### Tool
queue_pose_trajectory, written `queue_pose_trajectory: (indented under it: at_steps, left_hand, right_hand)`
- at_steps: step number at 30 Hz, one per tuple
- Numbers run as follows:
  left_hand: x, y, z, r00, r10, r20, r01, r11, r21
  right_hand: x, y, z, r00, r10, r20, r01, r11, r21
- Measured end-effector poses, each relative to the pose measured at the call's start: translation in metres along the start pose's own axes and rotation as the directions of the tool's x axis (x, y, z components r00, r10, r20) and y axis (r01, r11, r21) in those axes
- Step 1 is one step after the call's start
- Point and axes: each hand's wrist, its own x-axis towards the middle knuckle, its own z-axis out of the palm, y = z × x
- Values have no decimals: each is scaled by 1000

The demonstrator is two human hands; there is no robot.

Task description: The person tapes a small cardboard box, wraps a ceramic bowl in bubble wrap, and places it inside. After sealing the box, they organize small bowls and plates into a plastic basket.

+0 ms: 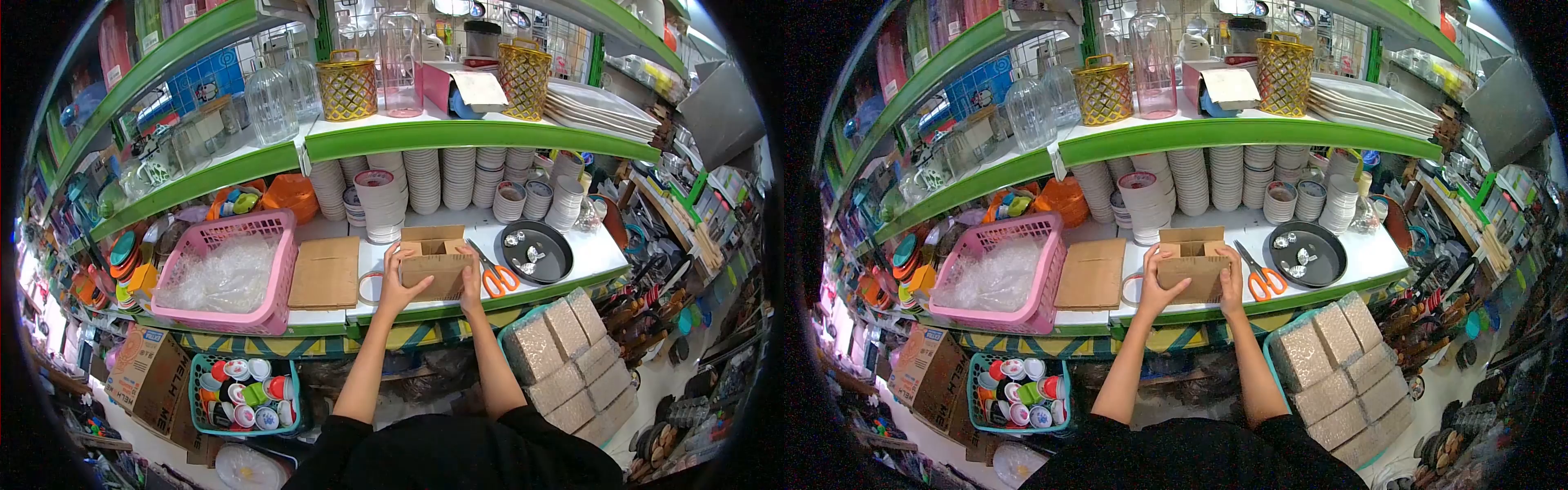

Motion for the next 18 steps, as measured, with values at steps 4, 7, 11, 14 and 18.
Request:
queue_pose_trajectory:
  at_steps: [4,7,11,14,18]
  left_hand:
    - [3,-9,-4,998,-49,27,52,990,-128]
    - [6,-15,-3,999,-37,2,37,996,-86]
    - [7,-17,3,999,-30,-27,27,995,-99]
    - [5,-24,7,998,-46,-36,39,985,-170]
    - [4,-11,7,998,-63,1,61,968,-242]
  right_hand:
    - [2,-2,1,992,121,-24,-116,983,143]
    - [5,-5,1,978,209,-10,-202,955,217]
    - [14,-5,3,977,213,-2,-209,960,189]
    - [17,-1,0,982,183,37,-186,971,148]
    - [20,-10,7,985,171,-1,-168,966,195]
